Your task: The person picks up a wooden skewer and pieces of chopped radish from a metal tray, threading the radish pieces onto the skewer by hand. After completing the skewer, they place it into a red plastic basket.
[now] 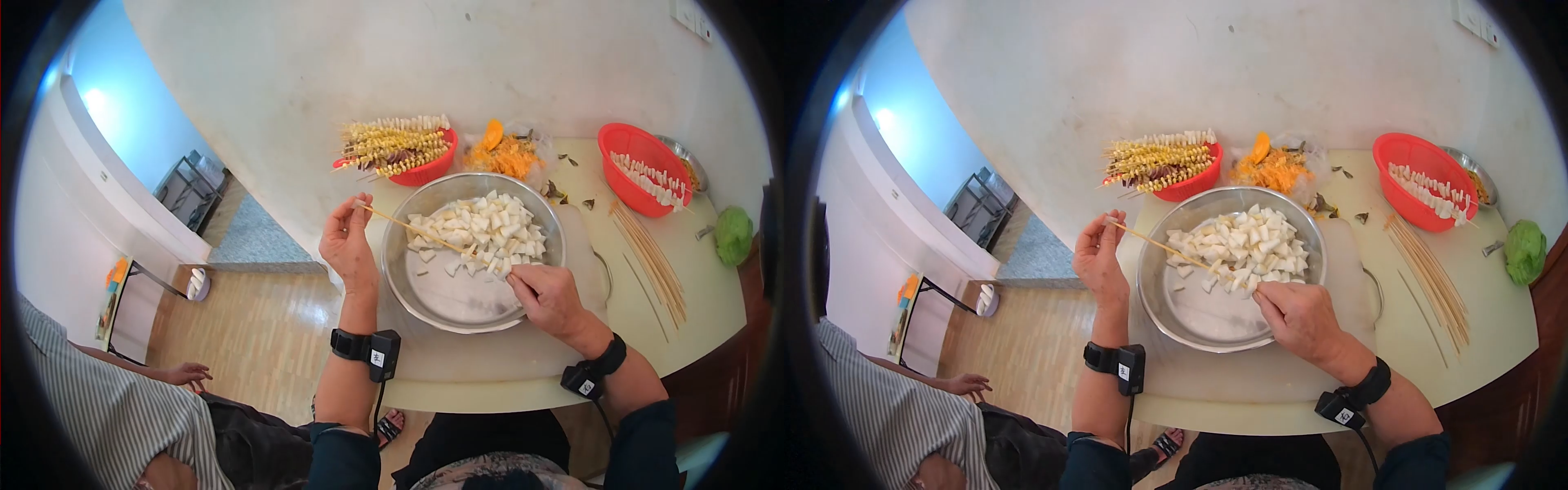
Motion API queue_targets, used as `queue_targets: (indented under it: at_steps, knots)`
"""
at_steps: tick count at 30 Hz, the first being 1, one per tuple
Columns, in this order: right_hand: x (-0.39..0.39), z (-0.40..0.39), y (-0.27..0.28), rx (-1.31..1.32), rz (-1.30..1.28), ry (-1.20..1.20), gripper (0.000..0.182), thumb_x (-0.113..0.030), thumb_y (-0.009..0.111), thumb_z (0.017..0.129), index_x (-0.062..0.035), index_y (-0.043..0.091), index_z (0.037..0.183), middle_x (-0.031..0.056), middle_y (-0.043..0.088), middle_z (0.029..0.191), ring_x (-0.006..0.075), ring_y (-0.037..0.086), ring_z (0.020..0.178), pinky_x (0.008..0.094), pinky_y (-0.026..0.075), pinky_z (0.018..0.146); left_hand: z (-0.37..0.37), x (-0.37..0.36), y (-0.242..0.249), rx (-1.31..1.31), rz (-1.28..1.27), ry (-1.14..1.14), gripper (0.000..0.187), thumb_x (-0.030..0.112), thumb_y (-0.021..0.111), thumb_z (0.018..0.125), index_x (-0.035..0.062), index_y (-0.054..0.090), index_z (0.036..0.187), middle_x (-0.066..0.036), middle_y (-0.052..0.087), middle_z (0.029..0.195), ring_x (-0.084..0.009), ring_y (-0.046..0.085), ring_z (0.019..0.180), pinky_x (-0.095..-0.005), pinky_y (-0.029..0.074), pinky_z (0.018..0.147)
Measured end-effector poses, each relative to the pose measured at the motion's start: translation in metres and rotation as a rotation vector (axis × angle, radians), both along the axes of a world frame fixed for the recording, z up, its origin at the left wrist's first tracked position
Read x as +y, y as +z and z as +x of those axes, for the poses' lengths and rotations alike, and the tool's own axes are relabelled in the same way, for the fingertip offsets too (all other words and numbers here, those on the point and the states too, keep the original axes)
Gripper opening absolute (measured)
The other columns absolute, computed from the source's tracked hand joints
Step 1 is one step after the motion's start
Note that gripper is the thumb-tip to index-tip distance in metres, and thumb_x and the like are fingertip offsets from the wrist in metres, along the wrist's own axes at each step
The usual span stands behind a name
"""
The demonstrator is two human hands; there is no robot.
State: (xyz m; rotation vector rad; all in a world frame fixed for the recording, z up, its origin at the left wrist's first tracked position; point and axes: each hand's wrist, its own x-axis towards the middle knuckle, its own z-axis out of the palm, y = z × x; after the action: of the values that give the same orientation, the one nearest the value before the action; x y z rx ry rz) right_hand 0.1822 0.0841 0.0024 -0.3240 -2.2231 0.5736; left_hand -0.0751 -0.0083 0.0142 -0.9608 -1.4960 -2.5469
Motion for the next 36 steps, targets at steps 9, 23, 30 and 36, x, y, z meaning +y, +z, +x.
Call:
queue_targets:
  at_steps: [9, 23, 30, 36]
  knots:
    - [0.001, 0.002, 0.002, -0.02, -0.002, 0.008, 0.007, -0.009, 0.06, 0.08, -0.0038, 0.059, 0.075, 0.0134, 0.056, 0.057, 0.0302, 0.057, 0.052, 0.0377, 0.044, 0.047, 0.0, -0.002, -0.001, 0.041, -0.028, 0.008, 0.016, 0.0, 0.056, 0.087, -0.0058, 0.059, 0.102, -0.015, 0.063, 0.1, -0.0203, 0.063, 0.095, -0.0296, 0.052, 0.083]
    - [0.001, 0.002, 0.0, -0.039, -0.001, -0.003, 0.007, -0.01, 0.059, 0.081, -0.0042, 0.058, 0.076, 0.0134, 0.055, 0.057, 0.0306, 0.056, 0.052, 0.0388, 0.044, 0.048, 0.013, 0.0, 0.002, -0.095, -0.067, -0.11, 0.02, -0.002, 0.057, 0.086, -0.0082, 0.057, 0.105, -0.02, 0.062, 0.1, -0.0267, 0.064, 0.092, -0.0305, 0.054, 0.08]
    - [0.003, 0.002, -0.002, -0.027, -0.006, 0.012, 0.007, -0.01, 0.058, 0.082, -0.0042, 0.058, 0.078, 0.0128, 0.055, 0.058, 0.03, 0.056, 0.052, 0.0384, 0.043, 0.047, 0.045, 0.007, -0.003, 0.016, -0.276, -0.302, 0.019, -0.001, 0.055, 0.088, -0.0083, 0.059, 0.105, -0.017, 0.064, 0.098, -0.0235, 0.065, 0.09, -0.0293, 0.055, 0.079]
    - [0.003, 0.003, -0.004, -0.01, 0.001, 0.0, 0.007, -0.01, 0.058, 0.083, -0.0046, 0.057, 0.078, 0.0126, 0.056, 0.058, 0.0297, 0.056, 0.052, 0.0389, 0.043, 0.047, 0.053, 0.007, -0.001, 0.031, -0.3, -0.339, 0.019, 0.002, 0.056, 0.088, -0.0075, 0.059, 0.105, -0.015, 0.065, 0.096, -0.0203, 0.065, 0.087, -0.0285, 0.055, 0.078]
